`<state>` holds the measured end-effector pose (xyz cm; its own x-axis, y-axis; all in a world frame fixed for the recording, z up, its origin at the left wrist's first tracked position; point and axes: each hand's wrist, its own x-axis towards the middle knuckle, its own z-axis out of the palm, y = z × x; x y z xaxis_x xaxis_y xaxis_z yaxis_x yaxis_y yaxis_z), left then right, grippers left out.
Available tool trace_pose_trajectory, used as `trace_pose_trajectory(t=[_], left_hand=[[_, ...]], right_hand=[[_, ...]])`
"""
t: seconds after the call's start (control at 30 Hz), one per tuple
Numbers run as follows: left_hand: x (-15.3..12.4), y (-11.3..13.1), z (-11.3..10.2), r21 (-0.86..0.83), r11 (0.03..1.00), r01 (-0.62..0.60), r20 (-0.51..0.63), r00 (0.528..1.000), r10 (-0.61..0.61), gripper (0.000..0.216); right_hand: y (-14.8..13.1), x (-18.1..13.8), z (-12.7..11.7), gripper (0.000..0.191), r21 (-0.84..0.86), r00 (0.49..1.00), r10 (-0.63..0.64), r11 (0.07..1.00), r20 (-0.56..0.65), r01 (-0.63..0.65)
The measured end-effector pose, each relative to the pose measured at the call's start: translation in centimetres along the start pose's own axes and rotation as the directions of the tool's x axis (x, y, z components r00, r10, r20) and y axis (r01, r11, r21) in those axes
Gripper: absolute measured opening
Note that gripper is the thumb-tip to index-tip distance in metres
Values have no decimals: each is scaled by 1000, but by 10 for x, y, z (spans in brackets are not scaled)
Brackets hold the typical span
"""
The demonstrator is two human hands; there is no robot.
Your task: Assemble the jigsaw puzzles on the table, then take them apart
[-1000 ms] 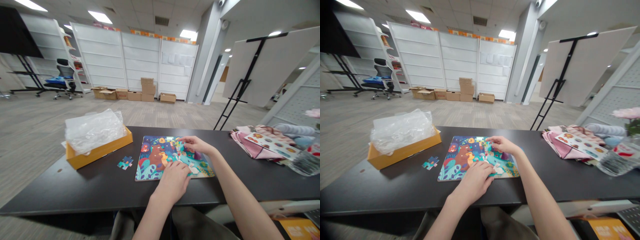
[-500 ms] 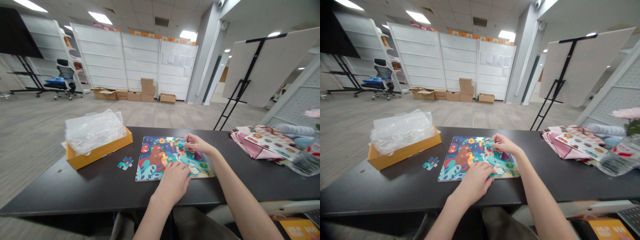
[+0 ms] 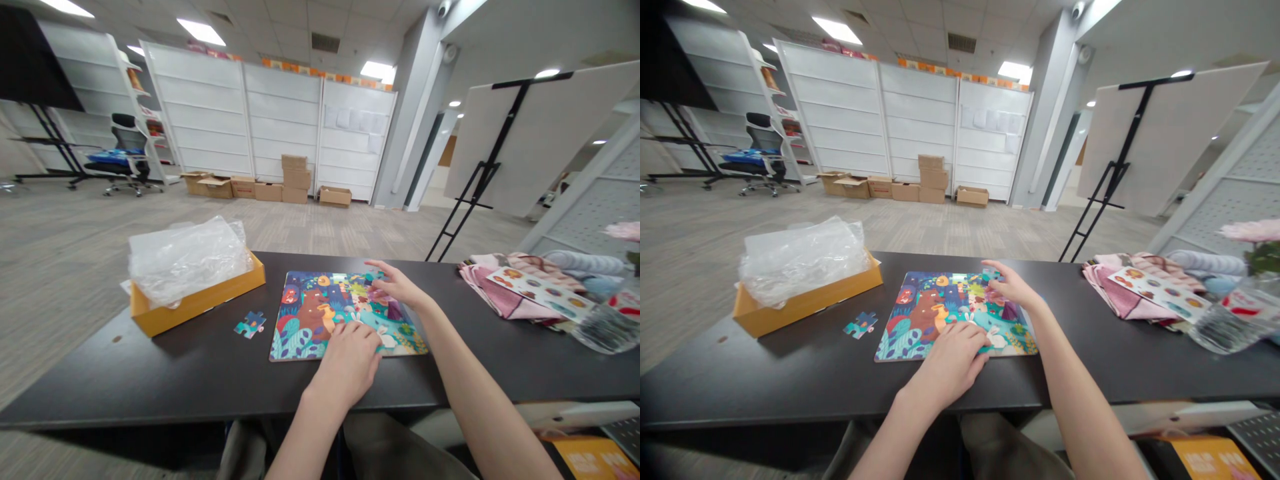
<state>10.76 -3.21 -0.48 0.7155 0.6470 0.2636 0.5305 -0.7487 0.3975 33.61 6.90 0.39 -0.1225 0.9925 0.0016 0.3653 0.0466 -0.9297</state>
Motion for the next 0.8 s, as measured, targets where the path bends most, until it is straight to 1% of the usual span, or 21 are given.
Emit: trace_pose_trajectory(t=[0.1,0.17,0.23,0.27,0.33,0.4,0.47,0.53,0.63,0.8], left_hand=[[0,0,1,5,1000,3,-9,1000,-3,12],[0,0,1,7,1000,5,-5,1000,-5,13],[0,0,1,13,1000,6,1,1000,-6,13],[0,0,1,16,1000,6,4,1000,-6,13],[0,0,1,20,1000,4,8,1000,-4,14],[0,0,2,21,1000,0,7,1000,0,14],[-1,-1,2,26,1000,-2,2,1000,2,14],[-1,-1,3,29,1000,-1,-4,1000,1,14],[-1,0,3,25,1000,0,-5,1000,0,14],[0,1,1,26,1000,8,14,1000,-8,15]], right_hand=[[0,2,0,48,-1,999,15,1000,-45,-15],[1,5,-1,41,-28,993,-30,999,-111,28],[3,7,-2,41,-64,982,-92,995,-165,83],[3,7,-3,44,-75,980,-109,992,-169,97],[3,6,-3,48,-66,988,-96,994,-119,88],[2,5,-2,49,-31,999,-45,999,-21,45],[0,3,2,50,-2,999,4,1000,53,-4],[-1,2,5,50,-14,996,42,999,74,-41],[-1,2,9,49,-68,995,69,996,71,-64],[2,4,9,48,-87,992,11,996,130,0]])
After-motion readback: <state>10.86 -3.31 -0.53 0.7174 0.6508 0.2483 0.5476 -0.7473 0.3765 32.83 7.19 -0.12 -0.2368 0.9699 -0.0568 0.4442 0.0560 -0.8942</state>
